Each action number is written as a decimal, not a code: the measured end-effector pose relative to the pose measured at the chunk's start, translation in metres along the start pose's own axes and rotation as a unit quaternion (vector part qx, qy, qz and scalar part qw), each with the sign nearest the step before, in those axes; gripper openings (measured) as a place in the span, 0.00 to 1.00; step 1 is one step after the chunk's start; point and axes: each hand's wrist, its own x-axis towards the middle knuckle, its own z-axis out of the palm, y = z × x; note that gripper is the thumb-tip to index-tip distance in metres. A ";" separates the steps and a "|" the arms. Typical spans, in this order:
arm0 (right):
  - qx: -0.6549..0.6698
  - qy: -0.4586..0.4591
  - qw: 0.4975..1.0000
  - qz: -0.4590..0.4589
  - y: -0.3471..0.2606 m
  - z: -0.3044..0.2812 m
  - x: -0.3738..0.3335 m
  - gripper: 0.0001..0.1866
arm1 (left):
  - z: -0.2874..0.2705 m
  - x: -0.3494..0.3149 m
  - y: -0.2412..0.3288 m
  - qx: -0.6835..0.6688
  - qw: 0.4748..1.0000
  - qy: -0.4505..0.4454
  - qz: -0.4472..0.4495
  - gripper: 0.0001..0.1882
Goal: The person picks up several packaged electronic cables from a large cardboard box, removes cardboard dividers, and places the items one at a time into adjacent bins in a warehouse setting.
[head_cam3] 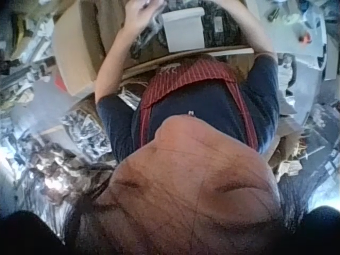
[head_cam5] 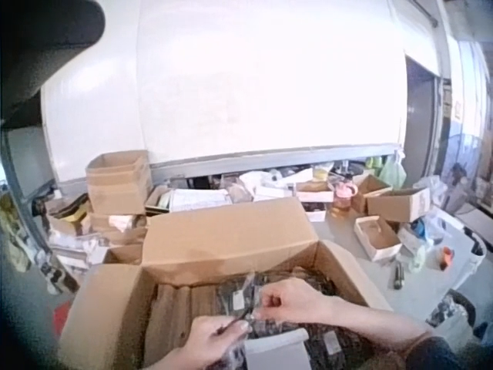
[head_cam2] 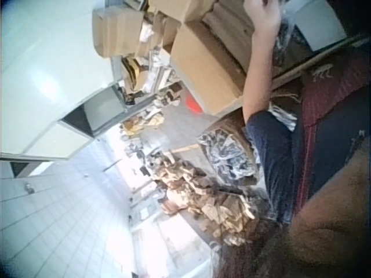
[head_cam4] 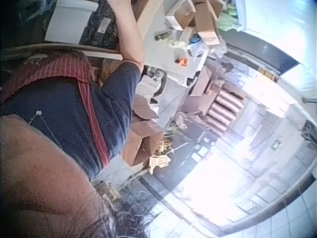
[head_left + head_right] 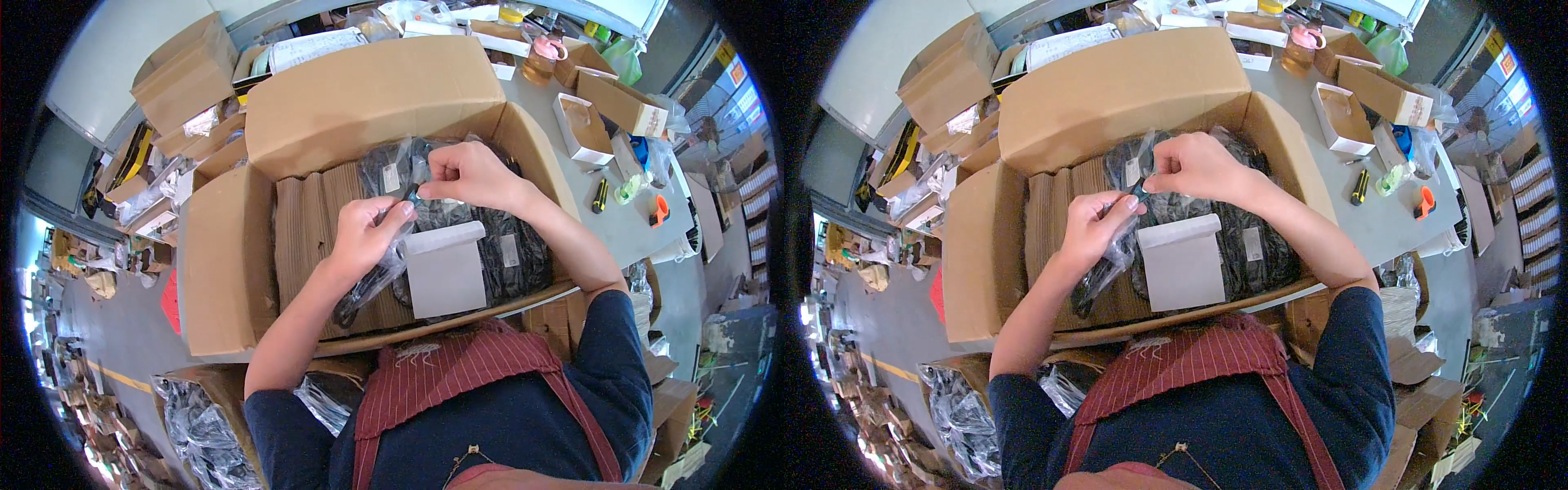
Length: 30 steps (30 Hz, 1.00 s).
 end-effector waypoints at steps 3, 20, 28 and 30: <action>-0.011 -0.011 1.000 -0.011 0.005 0.003 -0.001 0.19 | 0.003 0.003 0.004 -0.039 0.999 -0.011 -0.031 0.13; -0.043 0.078 0.996 -0.026 0.036 -0.018 0.003 0.17 | -0.085 -0.029 0.060 -0.397 0.890 0.223 0.021 0.19; 0.070 -0.005 0.997 -0.033 0.050 -0.005 0.004 0.16 | -0.188 -0.166 0.090 -0.411 0.786 0.404 0.225 0.16; 0.063 -0.038 0.997 -0.009 0.040 -0.007 0.000 0.16 | -0.219 -0.226 0.091 -0.406 0.787 0.364 0.289 0.16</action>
